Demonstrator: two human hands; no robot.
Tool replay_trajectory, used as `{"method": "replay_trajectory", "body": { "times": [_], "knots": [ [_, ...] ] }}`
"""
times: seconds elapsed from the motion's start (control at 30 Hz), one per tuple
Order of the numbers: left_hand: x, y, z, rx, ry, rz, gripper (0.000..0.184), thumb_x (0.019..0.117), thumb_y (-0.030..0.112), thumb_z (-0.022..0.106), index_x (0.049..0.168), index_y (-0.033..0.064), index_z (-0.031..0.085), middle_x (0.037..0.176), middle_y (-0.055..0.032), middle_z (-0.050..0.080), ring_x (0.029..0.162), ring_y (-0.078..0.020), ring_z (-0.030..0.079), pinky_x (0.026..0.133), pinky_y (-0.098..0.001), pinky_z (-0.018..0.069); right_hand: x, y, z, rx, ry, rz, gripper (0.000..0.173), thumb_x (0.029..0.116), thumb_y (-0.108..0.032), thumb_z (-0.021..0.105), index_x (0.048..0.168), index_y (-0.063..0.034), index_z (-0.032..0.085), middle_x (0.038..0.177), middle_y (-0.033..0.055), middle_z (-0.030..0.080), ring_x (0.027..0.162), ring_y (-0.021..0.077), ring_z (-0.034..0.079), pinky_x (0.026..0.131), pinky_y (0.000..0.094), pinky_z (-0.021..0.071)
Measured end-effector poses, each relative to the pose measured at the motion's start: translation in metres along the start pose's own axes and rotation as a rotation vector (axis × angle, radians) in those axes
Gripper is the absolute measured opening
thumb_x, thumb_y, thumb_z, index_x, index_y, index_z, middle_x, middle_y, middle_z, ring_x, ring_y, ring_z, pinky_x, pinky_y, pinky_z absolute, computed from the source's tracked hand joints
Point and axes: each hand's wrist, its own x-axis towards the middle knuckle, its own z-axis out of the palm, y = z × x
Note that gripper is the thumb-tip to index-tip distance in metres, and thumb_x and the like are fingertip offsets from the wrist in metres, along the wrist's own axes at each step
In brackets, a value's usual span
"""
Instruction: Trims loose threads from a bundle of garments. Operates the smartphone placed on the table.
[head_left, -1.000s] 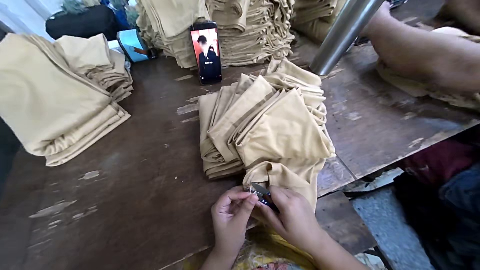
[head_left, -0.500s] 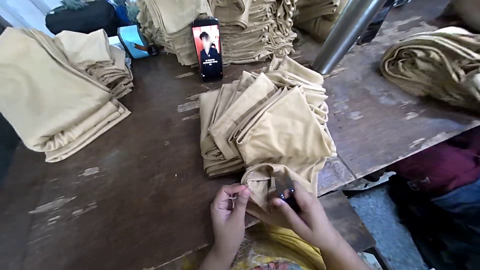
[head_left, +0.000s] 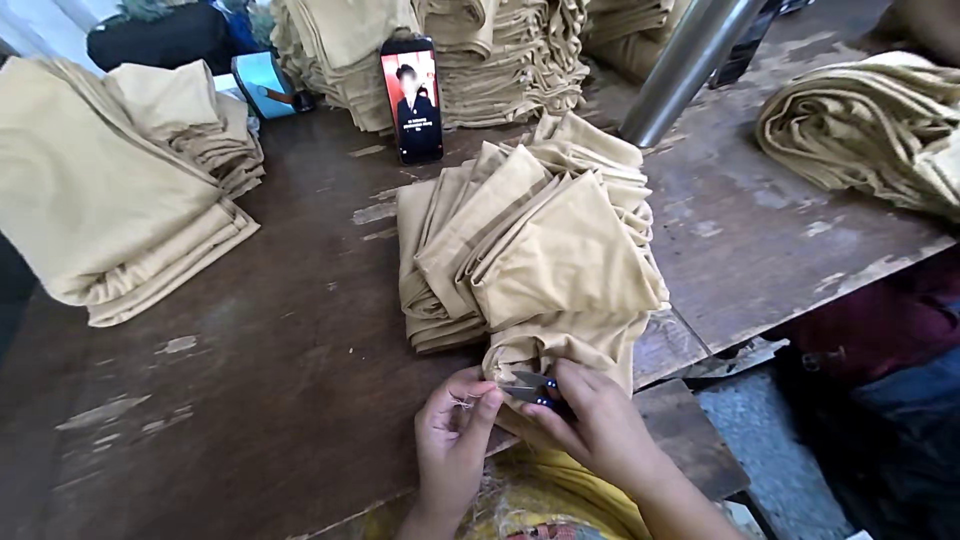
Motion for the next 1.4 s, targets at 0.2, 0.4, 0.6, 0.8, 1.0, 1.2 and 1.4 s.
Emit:
{"method": "replay_trajectory", "body": {
  "times": [0.2, 0.4, 0.6, 0.8, 1.0, 1.2, 1.4],
  "knots": [
    [0.000, 0.001, -0.003, 0.151, -0.059, 0.086, 0.010, 0.0959, 0.013, 0.070, 0.104, 0.0132, 0.076, 0.113, 0.0026, 0.073, 0.103, -0.0040, 0.069, 0.087, -0.0193, 0.0580, 0.004, -0.007, 0.006, -0.060, 0.051, -0.004, 0.048, 0.1043, -0.048, 0.049, 0.083, -0.0063, 0.062, 0.069, 0.0060, 0.060, 0.058, 0.0176, 0.059, 0.052, 0.0321, 0.0492],
    [0.000, 0.000, -0.002, 0.172, -0.060, 0.095, 0.006, 0.0933, 0.017, 0.074, 0.097, 0.0126, 0.075, 0.111, 0.0028, 0.072, 0.102, -0.0030, 0.068, 0.086, -0.0184, 0.0579, 0.008, -0.009, 0.003, 0.011, 0.044, 0.055, 0.050, 0.1067, -0.044, 0.043, 0.077, -0.0068, 0.060, 0.060, 0.0040, 0.054, 0.050, 0.0154, 0.054, 0.045, 0.0319, 0.0438],
    [0.001, -0.002, 0.001, 0.215, 0.010, 0.118, 0.012, 0.0856, -0.001, 0.077, 0.091, 0.0079, 0.071, 0.103, -0.0009, 0.073, 0.093, -0.0050, 0.070, 0.079, -0.0187, 0.0600, 0.032, 0.011, 0.000, 0.031, 0.189, 0.149, 0.043, 0.0976, -0.041, 0.064, 0.087, 0.0004, 0.063, 0.082, 0.0128, 0.060, 0.066, 0.0173, 0.056, 0.057, 0.0307, 0.0488],
    [0.009, 0.010, -0.020, 0.457, -0.131, 0.255, 0.010, 0.0820, -0.003, 0.075, 0.086, 0.0050, 0.069, 0.094, -0.0017, 0.074, 0.093, -0.0048, 0.071, 0.082, -0.0177, 0.0589, 0.016, 0.032, -0.025, 0.548, 0.282, -0.020, 0.011, 0.0914, -0.013, 0.063, 0.097, -0.0147, 0.054, 0.108, -0.0018, 0.067, 0.101, 0.0032, 0.065, 0.087, 0.0187, 0.0536],
    [0.014, 0.018, -0.028, 0.591, -0.373, 0.020, 0.003, 0.0874, 0.003, 0.071, 0.084, 0.0024, 0.070, 0.096, -0.0038, 0.077, 0.095, -0.0044, 0.072, 0.087, -0.0179, 0.0578, -0.010, 0.031, -0.038, 0.205, -0.183, 0.144, 0.018, 0.0892, -0.015, 0.049, 0.096, -0.0056, 0.063, 0.079, 0.0038, 0.061, 0.067, 0.0116, 0.058, 0.058, 0.0310, 0.0497],
    [0.010, 0.016, -0.024, 0.506, -0.258, 0.023, 0.005, 0.0893, 0.004, 0.070, 0.088, 0.0053, 0.065, 0.096, -0.0021, 0.074, 0.090, -0.0041, 0.072, 0.076, -0.0175, 0.0600, -0.008, 0.017, -0.025, -0.085, -0.214, -0.018, 0.060, 0.1056, -0.058, 0.036, 0.093, -0.0071, 0.064, 0.086, 0.0099, 0.066, 0.083, 0.0274, 0.066, 0.075, 0.0449, 0.0551],
    [0.011, 0.016, -0.025, 0.599, -0.332, 0.148, 0.004, 0.0879, 0.006, 0.070, 0.086, 0.0090, 0.068, 0.093, 0.0020, 0.075, 0.093, -0.0052, 0.068, 0.086, -0.0182, 0.0547, -0.004, 0.014, -0.017, -0.217, -0.212, -0.053, 0.061, 0.1044, -0.061, 0.035, 0.089, -0.0100, 0.066, 0.083, 0.0081, 0.066, 0.077, 0.0292, 0.066, 0.063, 0.0439, 0.0540]
  ]
}}
